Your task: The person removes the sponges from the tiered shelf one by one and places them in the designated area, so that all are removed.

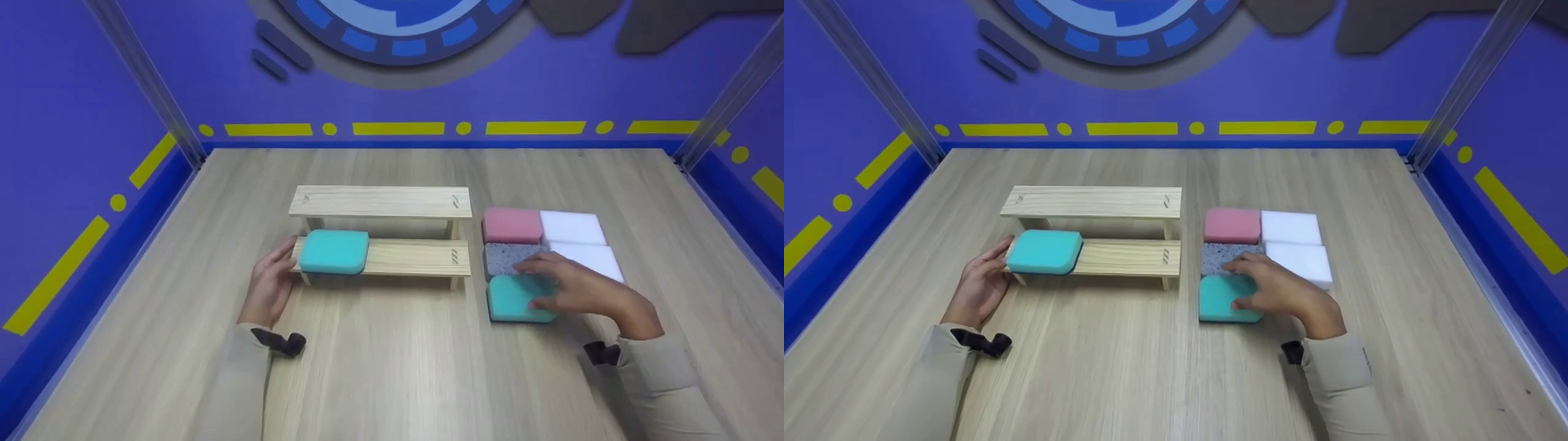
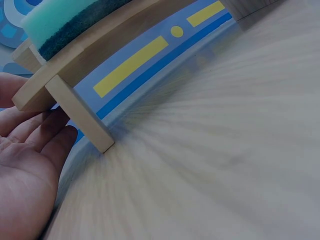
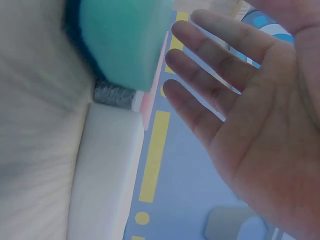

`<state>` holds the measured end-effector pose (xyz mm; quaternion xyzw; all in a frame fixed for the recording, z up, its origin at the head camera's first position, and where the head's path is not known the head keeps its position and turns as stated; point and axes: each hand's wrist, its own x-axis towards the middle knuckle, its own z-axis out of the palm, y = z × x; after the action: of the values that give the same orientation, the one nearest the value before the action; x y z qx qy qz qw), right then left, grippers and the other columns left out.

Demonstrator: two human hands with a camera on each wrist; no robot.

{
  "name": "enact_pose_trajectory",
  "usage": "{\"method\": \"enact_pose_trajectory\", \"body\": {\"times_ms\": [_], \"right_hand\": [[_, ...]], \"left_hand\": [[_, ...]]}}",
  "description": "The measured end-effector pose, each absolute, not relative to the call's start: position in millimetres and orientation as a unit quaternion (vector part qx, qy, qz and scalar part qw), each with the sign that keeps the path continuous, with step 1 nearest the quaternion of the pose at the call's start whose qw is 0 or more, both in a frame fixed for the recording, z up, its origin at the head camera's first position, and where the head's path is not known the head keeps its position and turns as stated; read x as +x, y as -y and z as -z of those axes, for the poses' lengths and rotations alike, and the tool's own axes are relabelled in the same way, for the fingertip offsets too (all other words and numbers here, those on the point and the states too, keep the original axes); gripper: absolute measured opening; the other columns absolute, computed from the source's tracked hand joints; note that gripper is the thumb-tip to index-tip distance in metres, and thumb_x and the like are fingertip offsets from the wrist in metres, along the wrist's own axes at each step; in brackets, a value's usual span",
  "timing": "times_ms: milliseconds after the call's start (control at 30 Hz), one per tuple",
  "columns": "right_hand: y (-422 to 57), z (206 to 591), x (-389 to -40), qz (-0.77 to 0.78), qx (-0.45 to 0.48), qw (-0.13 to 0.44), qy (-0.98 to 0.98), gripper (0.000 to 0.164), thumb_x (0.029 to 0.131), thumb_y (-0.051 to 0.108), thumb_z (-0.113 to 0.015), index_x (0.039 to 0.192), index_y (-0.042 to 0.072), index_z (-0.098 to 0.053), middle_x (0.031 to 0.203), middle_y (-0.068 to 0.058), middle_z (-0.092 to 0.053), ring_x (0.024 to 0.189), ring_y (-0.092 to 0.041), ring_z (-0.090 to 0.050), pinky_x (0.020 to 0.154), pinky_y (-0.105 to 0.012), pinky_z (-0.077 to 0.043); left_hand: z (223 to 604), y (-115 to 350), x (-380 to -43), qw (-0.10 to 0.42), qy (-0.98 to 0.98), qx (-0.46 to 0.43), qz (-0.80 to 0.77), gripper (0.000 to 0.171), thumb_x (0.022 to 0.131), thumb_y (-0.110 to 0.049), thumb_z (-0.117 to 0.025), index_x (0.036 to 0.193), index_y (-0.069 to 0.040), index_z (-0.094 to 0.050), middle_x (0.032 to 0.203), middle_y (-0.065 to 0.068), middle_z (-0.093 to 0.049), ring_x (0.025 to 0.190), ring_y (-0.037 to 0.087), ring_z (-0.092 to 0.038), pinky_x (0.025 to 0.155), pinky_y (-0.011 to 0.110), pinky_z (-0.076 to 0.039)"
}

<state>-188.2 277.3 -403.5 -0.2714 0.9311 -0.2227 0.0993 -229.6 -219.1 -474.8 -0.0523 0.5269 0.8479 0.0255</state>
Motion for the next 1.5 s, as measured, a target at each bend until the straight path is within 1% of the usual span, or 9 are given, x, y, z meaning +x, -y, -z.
{"method": "enact_pose_trajectory", "body": {"times_ms": [167, 433, 567, 700, 900, 1000, 1133, 1367, 1500], "right_hand": [[-270.0, 400.0, -190.0, 0.241, -0.28, 0.079, -0.926, 0.05, 0.087, 0.024, -0.07, 0.13, 0.003, -0.057, 0.131, -0.015, -0.057, 0.123, -0.036, -0.052, 0.1, -0.056, -0.044], [-253.3, 393.6, -194.7, 0.252, -0.292, 0.047, -0.922, 0.051, 0.091, 0.028, -0.066, 0.132, 0.001, -0.055, 0.134, -0.017, -0.056, 0.126, -0.037, -0.05, 0.103, -0.055, -0.042], [-245.3, 391.4, -197.8, 0.257, -0.307, 0.026, -0.916, 0.051, 0.09, 0.027, -0.067, 0.133, 0.001, -0.055, 0.136, -0.015, -0.056, 0.128, -0.035, -0.05, 0.104, -0.053, -0.042], [-237.3, 389.6, -200.3, 0.269, -0.327, 0.005, -0.906, 0.052, 0.088, 0.021, -0.07, 0.133, 0.002, -0.054, 0.136, -0.013, -0.056, 0.128, -0.032, -0.051, 0.105, -0.05, -0.042], [-221.4, 384.3, -201.0, 0.269, -0.329, 0.008, -0.905, 0.054, 0.086, 0.017, -0.071, 0.134, 0.0, -0.052, 0.135, -0.016, -0.056, 0.128, -0.033, -0.049, 0.105, -0.05, -0.042], [-211.9, 381.9, -201.7, 0.266, -0.337, -0.002, -0.903, 0.054, 0.086, 0.016, -0.071, 0.134, 0.0, -0.052, 0.135, -0.016, -0.056, 0.128, -0.033, -0.049, 0.105, -0.049, -0.042], [-198.1, 378.5, -203.8, 0.257, -0.357, -0.032, -0.898, 0.053, 0.088, 0.02, -0.07, 0.134, 0.0, -0.052, 0.133, -0.015, -0.057, 0.126, -0.032, -0.052, 0.103, -0.047, -0.044], [-171.6, 371.2, -205.1, 0.287, -0.347, -0.019, -0.893, 0.054, 0.089, 0.025, -0.069, 0.137, 0.009, -0.051, 0.137, -0.012, -0.055, 0.128, -0.027, -0.051, 0.105, -0.045, -0.044], [-156.8, 371.1, -206.8, 0.289, -0.35, -0.033, -0.89, 0.053, 0.088, 0.025, -0.07, 0.136, 0.009, -0.053, 0.136, -0.01, -0.056, 0.127, -0.025, -0.052, 0.105, -0.043, -0.044]], "left_hand": [[475.1, 219.2, -230.2, 0.026, -0.529, -0.052, -0.847, 0.058, 0.094, 0.008, -0.039, 0.149, 0.005, -0.023, 0.159, 0.015, -0.02, 0.148, 0.021, -0.02, 0.121, 0.031, -0.018], [476.6, 220.0, -229.3, 0.022, -0.525, -0.047, -0.85, 0.057, 0.094, 0.008, -0.039, 0.149, 0.006, -0.024, 0.159, 0.016, -0.022, 0.147, 0.021, -0.022, 0.12, 0.031, -0.02], [476.5, 219.4, -229.0, 0.023, -0.522, -0.046, -0.852, 0.056, 0.094, 0.008, -0.039, 0.148, 0.006, -0.024, 0.158, 0.016, -0.023, 0.146, 0.021, -0.024, 0.12, 0.031, -0.021], [475.2, 218.9, -228.2, 0.026, -0.523, -0.047, -0.851, 0.056, 0.094, 0.008, -0.038, 0.149, 0.005, -0.024, 0.159, 0.016, -0.022, 0.147, 0.021, -0.023, 0.119, 0.031, -0.022], [475.0, 219.3, -229.0, 0.028, -0.523, -0.052, -0.85, 0.057, 0.094, 0.008, -0.038, 0.149, 0.005, -0.022, 0.16, 0.015, -0.02, 0.147, 0.021, -0.021, 0.12, 0.03, -0.02], [475.2, 219.6, -229.3, 0.028, -0.524, -0.052, -0.85, 0.057, 0.094, 0.008, -0.038, 0.149, 0.005, -0.022, 0.16, 0.015, -0.019, 0.148, 0.021, -0.02, 0.12, 0.03, -0.019], [475.9, 219.9, -229.6, 0.027, -0.524, -0.053, -0.85, 0.057, 0.094, 0.007, -0.038, 0.149, 0.004, -0.023, 0.16, 0.014, -0.019, 0.148, 0.021, -0.02, 0.12, 0.03, -0.019], [476.4, 219.8, -229.1, 0.026, -0.517, -0.048, -0.854, 0.058, 0.094, 0.008, -0.038, 0.149, 0.005, -0.022, 0.16, 0.015, -0.019, 0.148, 0.021, -0.02, 0.12, 0.031, -0.019], [477.6, 220.0, -228.7, 0.027, -0.519, -0.047, -0.853, 0.058, 0.094, 0.007, -0.038, 0.149, 0.005, -0.022, 0.159, 0.015, -0.02, 0.148, 0.021, -0.02, 0.12, 0.032, -0.02]]}}
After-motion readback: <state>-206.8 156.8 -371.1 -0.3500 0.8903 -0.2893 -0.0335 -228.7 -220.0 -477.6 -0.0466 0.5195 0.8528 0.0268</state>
